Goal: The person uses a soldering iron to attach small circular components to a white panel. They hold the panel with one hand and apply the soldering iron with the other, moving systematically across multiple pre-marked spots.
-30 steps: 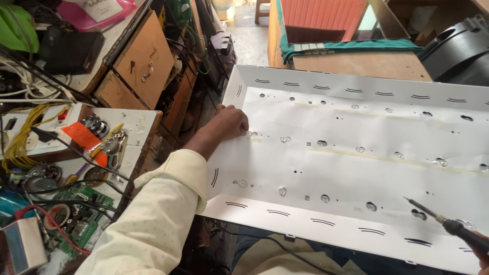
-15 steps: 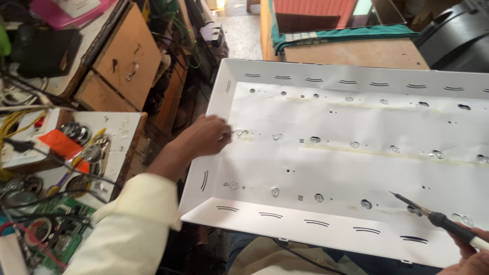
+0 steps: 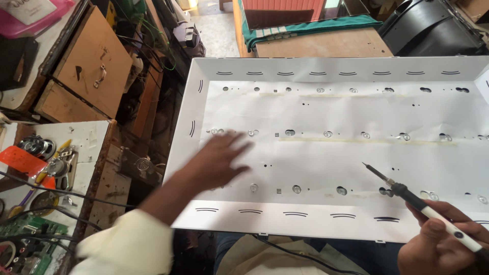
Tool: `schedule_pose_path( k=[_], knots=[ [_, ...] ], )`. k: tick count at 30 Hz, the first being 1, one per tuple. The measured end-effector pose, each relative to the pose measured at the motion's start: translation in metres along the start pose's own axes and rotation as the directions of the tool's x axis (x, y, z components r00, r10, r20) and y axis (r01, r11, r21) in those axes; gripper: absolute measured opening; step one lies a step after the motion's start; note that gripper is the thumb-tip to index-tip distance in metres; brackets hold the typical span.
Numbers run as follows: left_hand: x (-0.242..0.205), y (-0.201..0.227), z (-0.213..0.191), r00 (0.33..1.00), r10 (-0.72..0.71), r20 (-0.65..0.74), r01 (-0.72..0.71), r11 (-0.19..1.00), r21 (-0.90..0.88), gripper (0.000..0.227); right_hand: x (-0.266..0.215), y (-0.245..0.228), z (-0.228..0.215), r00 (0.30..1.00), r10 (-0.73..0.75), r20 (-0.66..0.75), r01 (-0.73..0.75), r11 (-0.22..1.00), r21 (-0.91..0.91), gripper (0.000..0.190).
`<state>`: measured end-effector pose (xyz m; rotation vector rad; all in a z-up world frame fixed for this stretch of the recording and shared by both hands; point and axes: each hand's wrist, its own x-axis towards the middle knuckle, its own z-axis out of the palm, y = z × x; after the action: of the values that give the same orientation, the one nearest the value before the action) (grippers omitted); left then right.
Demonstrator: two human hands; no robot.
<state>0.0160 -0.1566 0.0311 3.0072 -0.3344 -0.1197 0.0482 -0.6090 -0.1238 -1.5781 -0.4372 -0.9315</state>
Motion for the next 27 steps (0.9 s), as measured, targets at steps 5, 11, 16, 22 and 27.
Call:
schedule_pose_path(
  k=[5,11,16,22,27],
  knots=[
    [0.054,0.026,0.060,0.999,0.018,0.038,-0.018,1.000,-0.021,0.085,0.011,-0.017,0.001,0.997,0.042,0.071,-0.042,0.999,-0.008,0.038],
    [0.080,0.028,0.076,0.981,0.153,-0.116,-0.157,0.987,-0.022,0.087,0.018,-0.037,0.014,0.993,0.102,0.053,-0.103,0.995,0.014,0.036],
    [0.083,0.024,0.068,0.967,0.218,-0.129,-0.213,0.975,0.057,0.083,0.020,-0.041,0.019,0.992,0.112,0.060,-0.114,0.993,0.033,0.036],
    [0.086,0.013,0.054,0.925,0.323,-0.199,-0.322,0.946,0.039,0.076,0.020,-0.043,0.017,0.988,0.144,0.065,-0.147,0.988,0.053,0.036],
    [0.089,0.008,0.056,0.916,0.336,-0.217,-0.339,0.940,0.024,0.068,0.020,-0.045,0.018,0.986,0.156,0.060,-0.158,0.987,0.033,0.034]
  ],
)
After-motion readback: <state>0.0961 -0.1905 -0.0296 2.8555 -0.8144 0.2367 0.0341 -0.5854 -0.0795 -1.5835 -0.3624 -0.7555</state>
